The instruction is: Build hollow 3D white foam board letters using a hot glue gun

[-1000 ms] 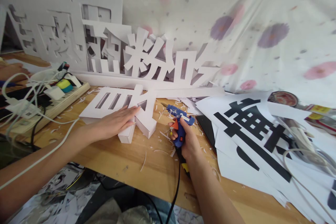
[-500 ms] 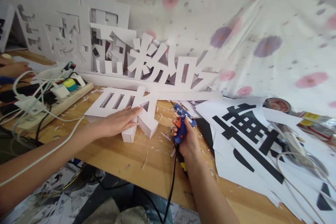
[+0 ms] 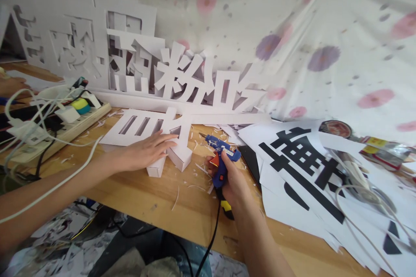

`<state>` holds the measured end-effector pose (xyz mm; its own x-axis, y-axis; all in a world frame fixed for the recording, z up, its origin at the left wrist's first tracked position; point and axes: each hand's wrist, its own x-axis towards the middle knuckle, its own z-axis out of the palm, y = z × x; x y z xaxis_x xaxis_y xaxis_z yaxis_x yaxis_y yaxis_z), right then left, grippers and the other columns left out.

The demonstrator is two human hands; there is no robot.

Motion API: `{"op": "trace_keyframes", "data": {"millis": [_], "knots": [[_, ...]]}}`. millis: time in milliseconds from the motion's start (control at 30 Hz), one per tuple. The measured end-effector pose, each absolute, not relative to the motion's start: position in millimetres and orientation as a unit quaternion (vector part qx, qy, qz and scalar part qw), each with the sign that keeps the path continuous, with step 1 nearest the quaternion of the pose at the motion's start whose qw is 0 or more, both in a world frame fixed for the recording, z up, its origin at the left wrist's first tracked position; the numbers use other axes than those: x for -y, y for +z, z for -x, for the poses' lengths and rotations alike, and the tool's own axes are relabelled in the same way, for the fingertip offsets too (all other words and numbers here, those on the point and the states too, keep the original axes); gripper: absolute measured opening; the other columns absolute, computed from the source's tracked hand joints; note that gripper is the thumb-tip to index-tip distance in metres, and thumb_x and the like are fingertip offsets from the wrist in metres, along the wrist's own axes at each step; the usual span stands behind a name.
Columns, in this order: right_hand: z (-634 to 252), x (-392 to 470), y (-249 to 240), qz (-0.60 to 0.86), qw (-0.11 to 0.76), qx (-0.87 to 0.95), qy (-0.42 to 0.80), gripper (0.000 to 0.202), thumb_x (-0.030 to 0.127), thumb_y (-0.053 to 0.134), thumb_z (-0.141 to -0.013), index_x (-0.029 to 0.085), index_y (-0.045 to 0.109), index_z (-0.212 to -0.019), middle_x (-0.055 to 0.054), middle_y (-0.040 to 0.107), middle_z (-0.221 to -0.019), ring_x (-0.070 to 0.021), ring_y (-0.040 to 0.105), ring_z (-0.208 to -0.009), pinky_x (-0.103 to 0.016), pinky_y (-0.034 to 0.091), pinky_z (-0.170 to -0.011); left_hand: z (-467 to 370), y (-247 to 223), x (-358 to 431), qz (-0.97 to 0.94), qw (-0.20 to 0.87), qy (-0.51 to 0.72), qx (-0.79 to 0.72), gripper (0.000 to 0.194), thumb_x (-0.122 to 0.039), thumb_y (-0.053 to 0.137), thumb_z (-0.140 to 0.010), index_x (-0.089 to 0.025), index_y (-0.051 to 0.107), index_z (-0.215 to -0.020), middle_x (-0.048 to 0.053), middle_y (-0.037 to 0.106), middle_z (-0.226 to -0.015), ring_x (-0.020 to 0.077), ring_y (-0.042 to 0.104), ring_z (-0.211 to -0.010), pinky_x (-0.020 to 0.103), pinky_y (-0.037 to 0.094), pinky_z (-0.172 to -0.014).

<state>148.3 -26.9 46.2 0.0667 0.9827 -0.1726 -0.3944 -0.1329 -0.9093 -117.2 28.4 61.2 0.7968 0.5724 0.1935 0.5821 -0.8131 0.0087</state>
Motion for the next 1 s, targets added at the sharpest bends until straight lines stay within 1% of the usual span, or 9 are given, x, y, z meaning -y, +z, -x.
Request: {"op": "trace_keyframes", "data": {"millis": [67, 167, 300, 433, 567, 700, 800, 900, 1000], "knots": [[-145.0, 34.1, 54.8, 0.453, 0.562, 0.259, 0.642, 0.020, 0.039, 0.064, -0.081, 0.020, 0.063, -0.080, -0.004, 0.071, -0.076, -0.0163, 0.069, -0.069, -0.025, 0.057, -0.057, 117.0, 56.2, -28.7, 0.948, 0.063, -0.133, 0.284, 0.031, -0.020, 0.028, -0.097, -0.014, 0.045, -0.122, 0.016, 0.047, -0.136, 0.0241, 0.038, -0.132, 0.048, 0.027, -0.111], [-133.9, 43.3, 70.5, 0.435, 0.532, 0.201, 0.698, 0.023, 0.038, 0.051, -0.090, 0.019, 0.064, -0.084, -0.006, 0.073, -0.084, -0.0205, 0.071, -0.081, -0.036, 0.058, -0.074, 118.1, 50.1, -31.0, 0.951, 0.084, -0.163, 0.250, 0.022, -0.017, 0.033, -0.096, -0.014, 0.050, -0.110, 0.016, 0.052, -0.125, 0.0261, 0.044, -0.126, 0.049, 0.034, -0.107], [-117.6, 47.0, 80.6, 0.428, 0.518, 0.184, 0.717, 0.028, 0.038, 0.045, -0.093, 0.019, 0.065, -0.086, -0.006, 0.073, -0.086, -0.0242, 0.071, -0.084, -0.045, 0.055, -0.082, 119.8, 47.8, -32.4, 0.952, 0.073, -0.183, 0.234, 0.021, -0.015, 0.034, -0.095, -0.015, 0.054, -0.102, 0.014, 0.052, -0.122, 0.0256, 0.047, -0.120, 0.049, 0.038, -0.104], [-110.8, 44.3, 78.9, 0.434, 0.523, 0.183, 0.711, 0.027, 0.039, 0.049, -0.091, 0.020, 0.065, -0.084, -0.004, 0.074, -0.081, -0.0237, 0.071, -0.085, -0.045, 0.053, -0.087, 120.6, 48.9, -31.3, 0.952, 0.032, -0.175, 0.250, 0.027, -0.013, 0.032, -0.095, -0.018, 0.057, -0.104, 0.011, 0.049, -0.127, 0.0228, 0.047, -0.118, 0.041, 0.042, -0.100], [-109.6, 42.8, 79.1, 0.435, 0.522, 0.192, 0.708, 0.027, 0.043, 0.051, -0.090, 0.021, 0.065, -0.084, -0.005, 0.074, -0.088, -0.0234, 0.071, -0.086, -0.045, 0.052, -0.090, 121.6, 47.1, -32.4, 0.953, -0.010, -0.158, 0.259, 0.035, -0.011, 0.029, -0.095, -0.021, 0.058, -0.113, 0.009, 0.050, -0.131, 0.0199, 0.042, -0.126, 0.041, 0.032, -0.108], [-107.0, 44.4, 82.9, 0.442, 0.531, 0.200, 0.694, 0.024, 0.042, 0.054, -0.088, 0.021, 0.065, -0.083, -0.003, 0.074, -0.086, -0.0240, 0.071, -0.082, -0.047, 0.052, -0.089, 122.8, 44.2, -34.3, 0.953, -0.026, -0.148, 0.262, 0.037, -0.011, 0.029, -0.095, -0.021, 0.056, -0.119, 0.009, 0.048, -0.137, 0.0188, 0.038, -0.131, 0.044, 0.023, -0.112], [-104.6, 45.6, 86.2, 0.446, 0.540, 0.204, 0.684, 0.024, 0.038, 0.049, -0.091, 0.021, 0.064, -0.085, -0.003, 0.074, -0.086, -0.0228, 0.072, -0.078, -0.046, 0.053, -0.088, 122.4, 46.1, -33.7, 0.953, -0.038, -0.143, 0.264, 0.038, -0.012, 0.030, -0.095, -0.023, 0.058, -0.118, 0.007, 0.047, -0.138, 0.0196, 0.037, -0.132, 0.042, 0.024, -0.112], [-102.7, 45.5, 90.2, 0.455, 0.551, 0.190, 0.673, 0.026, 0.035, 0.043, -0.094, 0.021, 0.064, -0.088, -0.004, 0.074, -0.088, -0.0204, 0.072, -0.073, -0.042, 0.055, -0.085, 120.8, 51.0, -31.9, 0.950, -0.063, -0.141, 0.272, 0.039, -0.013, 0.033, -0.094, -0.027, 0.061, -0.116, 0.005, 0.046, -0.139, 0.0198, 0.040, -0.130, 0.039, 0.027, -0.110], [-101.5, 44.6, 93.5, 0.470, 0.556, 0.172, 0.664, 0.029, 0.035, 0.041, -0.095, 0.020, 0.065, -0.088, -0.004, 0.075, -0.086, -0.0191, 0.072, -0.071, -0.036, 0.058, -0.077, 119.4, 54.6, -30.6, 0.948, -0.087, -0.127, 0.277, 0.041, -0.010, 0.033, -0.093, -0.028, 0.058, -0.120, 0.004, 0.045, -0.141, 0.0172, 0.040, -0.130, 0.040, 0.022, -0.113]]}}
